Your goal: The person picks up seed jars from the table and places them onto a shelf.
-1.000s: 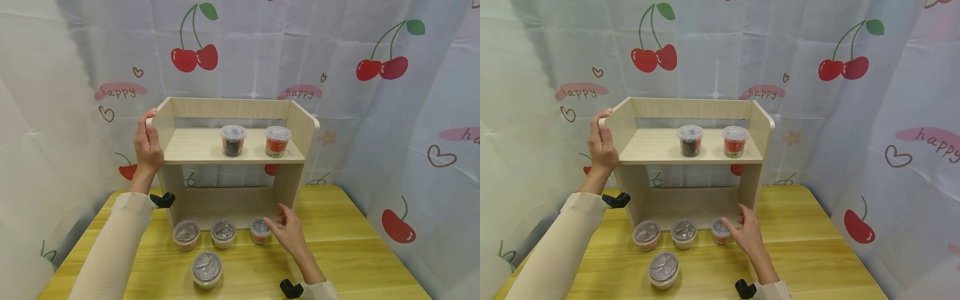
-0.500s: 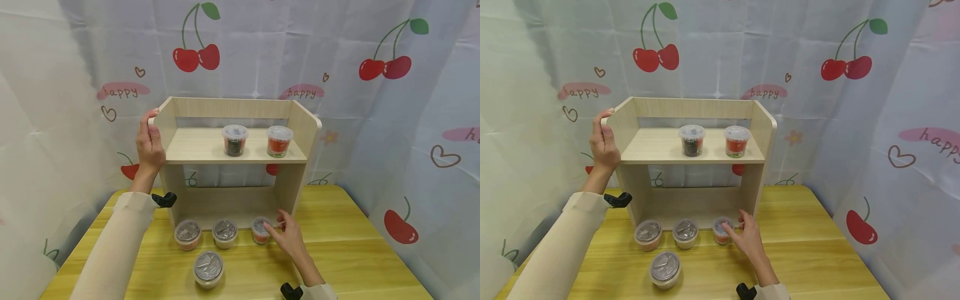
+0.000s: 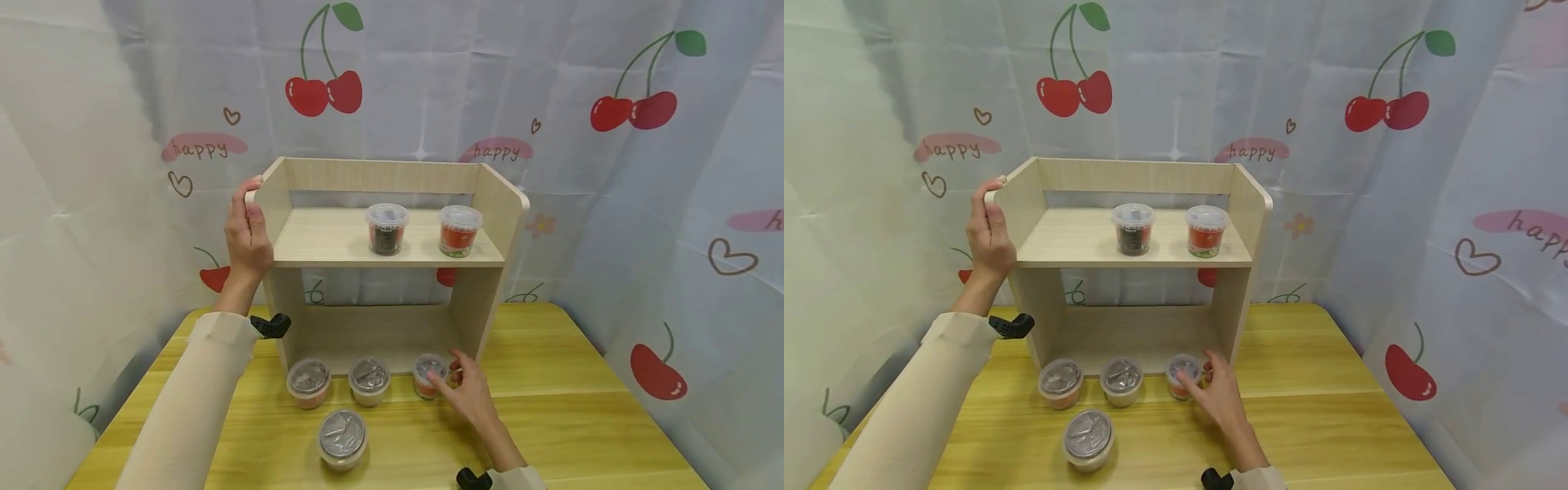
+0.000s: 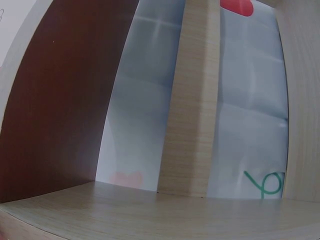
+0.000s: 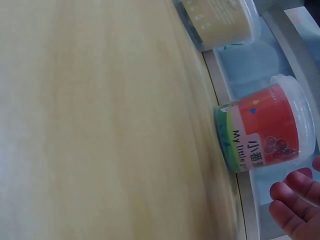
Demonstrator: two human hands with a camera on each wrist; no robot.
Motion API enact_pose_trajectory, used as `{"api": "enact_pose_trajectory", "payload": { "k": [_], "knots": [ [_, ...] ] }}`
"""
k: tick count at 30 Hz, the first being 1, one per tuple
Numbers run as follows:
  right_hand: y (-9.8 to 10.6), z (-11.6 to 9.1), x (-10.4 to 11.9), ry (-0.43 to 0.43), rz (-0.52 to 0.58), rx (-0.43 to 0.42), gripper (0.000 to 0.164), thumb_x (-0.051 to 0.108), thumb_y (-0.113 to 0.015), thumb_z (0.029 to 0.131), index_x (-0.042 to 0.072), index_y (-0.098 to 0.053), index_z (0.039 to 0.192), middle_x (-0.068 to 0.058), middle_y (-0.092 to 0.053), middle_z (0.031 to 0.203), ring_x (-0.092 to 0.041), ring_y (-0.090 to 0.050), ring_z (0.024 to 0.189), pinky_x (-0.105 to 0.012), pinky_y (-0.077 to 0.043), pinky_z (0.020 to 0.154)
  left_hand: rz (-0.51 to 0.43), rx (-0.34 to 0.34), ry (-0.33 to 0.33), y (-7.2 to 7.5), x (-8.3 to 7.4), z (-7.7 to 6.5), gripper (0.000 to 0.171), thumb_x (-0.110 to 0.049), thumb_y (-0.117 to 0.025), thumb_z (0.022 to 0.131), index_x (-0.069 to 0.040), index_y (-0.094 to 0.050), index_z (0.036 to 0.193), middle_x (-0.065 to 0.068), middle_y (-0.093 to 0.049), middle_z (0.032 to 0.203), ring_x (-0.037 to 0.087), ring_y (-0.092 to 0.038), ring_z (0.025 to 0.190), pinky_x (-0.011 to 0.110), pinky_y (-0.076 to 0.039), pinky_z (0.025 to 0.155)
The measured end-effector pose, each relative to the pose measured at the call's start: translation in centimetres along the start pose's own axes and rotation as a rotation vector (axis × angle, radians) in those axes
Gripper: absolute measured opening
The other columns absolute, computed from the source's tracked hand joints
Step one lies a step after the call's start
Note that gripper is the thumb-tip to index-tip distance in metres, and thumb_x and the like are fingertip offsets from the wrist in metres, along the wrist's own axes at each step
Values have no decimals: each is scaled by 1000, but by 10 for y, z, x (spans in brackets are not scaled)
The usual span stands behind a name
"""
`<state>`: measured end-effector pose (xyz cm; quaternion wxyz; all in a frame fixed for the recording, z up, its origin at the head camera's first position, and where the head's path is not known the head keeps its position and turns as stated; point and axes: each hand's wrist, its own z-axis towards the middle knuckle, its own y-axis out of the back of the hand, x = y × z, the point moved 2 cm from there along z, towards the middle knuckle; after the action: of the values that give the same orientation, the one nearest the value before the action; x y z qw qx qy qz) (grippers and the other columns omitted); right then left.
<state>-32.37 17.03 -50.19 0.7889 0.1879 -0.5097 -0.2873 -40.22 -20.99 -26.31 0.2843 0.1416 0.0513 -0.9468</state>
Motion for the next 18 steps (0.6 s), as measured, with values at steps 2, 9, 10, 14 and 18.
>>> {"api": "enact_pose_trajectory", "payload": {
  "k": [2,9,10,14,18],
  "knots": [
    [-2,0,-1,10,3,-2,69,35,-80,82,-5,-55,131,-10,-60,97,-20,-56,78,-33,-49,68,-6,-4,-1,0,0,0,46,-36,-35,106,-3,-52,133,5,-57,139,24,-41,80,31,-32,79],
    [-6,0,-4,14,-1,15,69,36,-81,81,-3,-54,131,-9,-60,94,-19,-55,77,-33,-49,68,0,5,12,1,0,1,46,-37,-36,105,-3,-52,132,4,-57,139,25,-52,119,37,-39,99],
    [-7,0,-5,3,0,18,71,37,-81,80,-3,-54,133,-9,-60,95,-19,-55,77,-33,-49,69,1,6,14,1,0,1,46,-37,-36,105,-3,-52,132,4,-57,139,24,-52,120,37,-39,100],
    [-9,-1,-5,-22,-8,37,75,42,-80,80,-2,-52,135,-8,-60,97,-17,-54,77,-34,-48,70,3,4,8,0,2,1,44,-33,-37,106,-2,-52,132,6,-57,138,25,-51,121,38,-38,103],
    [-11,-1,-6,-40,-14,50,78,45,-81,79,-1,-52,135,-7,-59,98,-15,-53,78,-33,-48,71,-4,-4,-2,0,3,1,38,-26,-38,106,-1,-53,131,8,-58,137,26,-52,117,38,-38,101]
  ]
}}
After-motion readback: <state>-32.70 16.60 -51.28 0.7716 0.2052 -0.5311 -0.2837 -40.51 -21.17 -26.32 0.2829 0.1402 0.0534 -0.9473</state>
